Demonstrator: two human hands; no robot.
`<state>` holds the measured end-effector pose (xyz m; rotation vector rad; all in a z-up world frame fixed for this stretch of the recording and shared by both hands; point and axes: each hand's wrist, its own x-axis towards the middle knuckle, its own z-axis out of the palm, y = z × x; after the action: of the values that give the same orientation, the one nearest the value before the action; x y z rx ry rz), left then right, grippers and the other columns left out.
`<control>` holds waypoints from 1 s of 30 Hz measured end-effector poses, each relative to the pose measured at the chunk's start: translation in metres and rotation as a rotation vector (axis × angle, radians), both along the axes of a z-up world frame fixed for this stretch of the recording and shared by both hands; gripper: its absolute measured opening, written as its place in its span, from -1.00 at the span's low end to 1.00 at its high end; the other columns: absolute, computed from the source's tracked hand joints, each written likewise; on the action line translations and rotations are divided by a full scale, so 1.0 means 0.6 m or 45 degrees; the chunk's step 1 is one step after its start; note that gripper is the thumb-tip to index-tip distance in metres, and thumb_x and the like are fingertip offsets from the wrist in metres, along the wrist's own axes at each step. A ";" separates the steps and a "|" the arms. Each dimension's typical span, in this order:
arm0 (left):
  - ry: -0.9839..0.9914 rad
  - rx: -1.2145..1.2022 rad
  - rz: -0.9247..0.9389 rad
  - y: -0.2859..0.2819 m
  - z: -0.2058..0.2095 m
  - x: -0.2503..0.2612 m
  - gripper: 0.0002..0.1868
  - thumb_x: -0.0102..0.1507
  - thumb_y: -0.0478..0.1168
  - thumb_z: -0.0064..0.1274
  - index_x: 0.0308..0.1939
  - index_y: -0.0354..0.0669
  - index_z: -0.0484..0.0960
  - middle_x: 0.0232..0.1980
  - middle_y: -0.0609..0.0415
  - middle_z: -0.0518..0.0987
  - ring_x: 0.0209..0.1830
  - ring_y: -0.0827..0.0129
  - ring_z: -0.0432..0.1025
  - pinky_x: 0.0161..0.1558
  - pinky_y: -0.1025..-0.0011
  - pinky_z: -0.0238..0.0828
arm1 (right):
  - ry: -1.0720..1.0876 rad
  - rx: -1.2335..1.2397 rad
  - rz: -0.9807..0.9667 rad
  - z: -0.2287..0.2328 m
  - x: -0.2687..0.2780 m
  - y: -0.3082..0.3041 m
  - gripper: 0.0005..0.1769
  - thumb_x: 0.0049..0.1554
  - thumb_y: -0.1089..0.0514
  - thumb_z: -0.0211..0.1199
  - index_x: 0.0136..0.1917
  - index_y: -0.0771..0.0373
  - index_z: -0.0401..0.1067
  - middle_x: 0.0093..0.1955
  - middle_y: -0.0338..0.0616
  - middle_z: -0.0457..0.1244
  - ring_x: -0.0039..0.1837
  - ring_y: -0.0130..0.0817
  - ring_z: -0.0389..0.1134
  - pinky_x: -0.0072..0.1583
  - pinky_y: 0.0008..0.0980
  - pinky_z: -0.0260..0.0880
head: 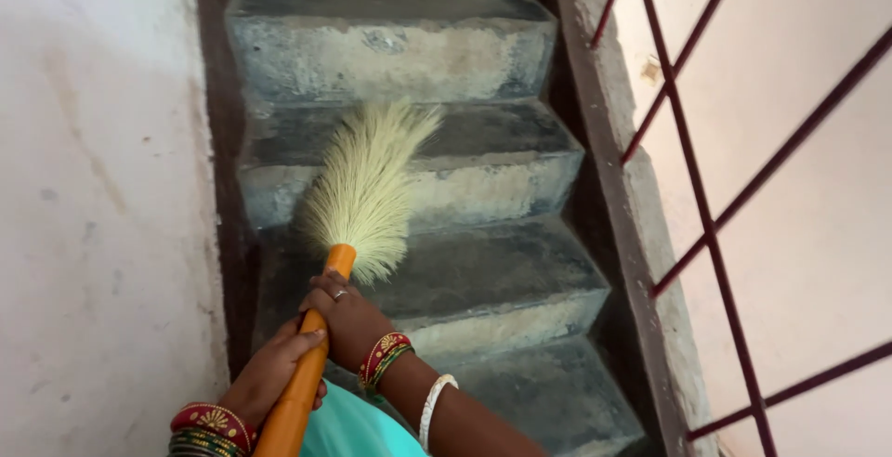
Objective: The person sweeps concrete stairs with a handheld broom, moving the broom across each step while descending.
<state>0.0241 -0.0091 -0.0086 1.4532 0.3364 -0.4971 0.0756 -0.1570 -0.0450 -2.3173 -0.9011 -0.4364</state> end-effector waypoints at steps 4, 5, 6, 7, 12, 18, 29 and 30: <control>-0.080 -0.009 -0.138 -0.062 -0.001 0.034 -0.43 0.31 -0.01 -0.03 0.38 -0.03 0.28 -0.33 -0.13 0.47 -0.60 0.17 0.43 -0.54 0.19 0.45 | -0.007 0.011 -0.119 0.005 0.010 -0.074 -0.62 0.08 0.24 0.30 0.19 0.18 0.39 0.51 0.11 0.16 0.59 0.12 0.10 0.47 -0.06 0.22; -0.064 0.001 -0.158 -0.079 -0.001 0.043 -0.43 0.31 -0.01 -0.03 0.37 -0.03 0.28 -0.33 -0.12 0.46 -0.60 0.16 0.43 -0.54 0.18 0.45 | 0.028 0.005 -0.158 0.010 0.012 -0.093 -0.61 0.06 0.24 0.29 0.18 0.18 0.39 0.51 0.10 0.16 0.58 0.11 0.10 0.45 -0.07 0.23; -0.048 0.010 -0.177 -0.097 -0.002 0.052 -0.44 0.31 -0.02 -0.03 0.37 -0.04 0.28 -0.34 -0.12 0.45 -0.61 0.16 0.42 -0.55 0.17 0.45 | 0.023 -0.013 -0.189 0.013 0.011 -0.110 -0.60 0.07 0.24 0.29 0.20 0.20 0.38 0.51 0.11 0.16 0.58 0.12 0.09 0.45 -0.07 0.21; -0.032 0.021 -0.191 -0.109 -0.005 0.059 -0.44 0.31 -0.02 -0.03 0.36 -0.04 0.28 -0.34 -0.11 0.45 -0.61 0.15 0.42 -0.55 0.17 0.45 | 0.018 -0.031 -0.213 0.014 0.011 -0.122 -0.58 0.07 0.24 0.29 0.21 0.23 0.37 0.51 0.13 0.15 0.58 0.13 0.09 0.46 -0.06 0.20; -0.007 -0.042 -0.220 -0.107 -0.032 0.055 -0.43 0.29 -0.06 -0.05 0.37 -0.08 0.29 -0.34 -0.16 0.47 -0.62 0.16 0.42 -0.55 0.20 0.46 | -0.001 -0.091 -0.218 0.006 -0.001 -0.127 -0.60 0.07 0.24 0.31 0.19 0.25 0.38 0.49 0.19 0.13 0.58 0.19 0.05 0.46 -0.03 0.16; -0.008 -0.010 -0.013 -0.005 -0.004 0.019 -0.39 0.30 0.00 -0.03 0.43 0.08 0.25 -0.33 -0.18 0.45 -0.62 0.14 0.40 -0.54 0.17 0.43 | -0.065 0.001 -0.015 0.013 0.009 -0.012 -0.60 0.07 0.25 0.30 0.19 0.23 0.37 0.49 0.21 0.15 0.58 0.21 0.08 0.48 -0.03 0.19; -0.040 -0.060 0.041 -0.011 -0.029 0.020 -0.46 0.30 0.01 -0.05 0.34 0.02 0.31 -0.34 -0.13 0.43 -0.63 0.15 0.39 -0.58 0.19 0.40 | -0.054 0.057 0.068 -0.008 0.014 -0.014 -0.66 0.12 0.25 0.29 0.18 0.19 0.39 0.50 0.16 0.18 0.60 0.17 0.10 0.52 -0.06 0.16; -0.035 -0.073 0.009 -0.027 -0.036 0.034 -0.47 0.30 0.00 -0.04 0.33 0.01 0.30 -0.35 -0.13 0.42 -0.63 0.15 0.40 -0.57 0.19 0.41 | -0.030 0.036 0.027 -0.008 0.016 -0.032 -0.64 0.11 0.26 0.29 0.18 0.18 0.39 0.49 0.15 0.17 0.60 0.16 0.10 0.52 -0.06 0.16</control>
<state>0.0446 -0.0251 -0.0302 1.4019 0.3025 -0.4771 0.0849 -0.1763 -0.0496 -2.2794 -0.9244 -0.4658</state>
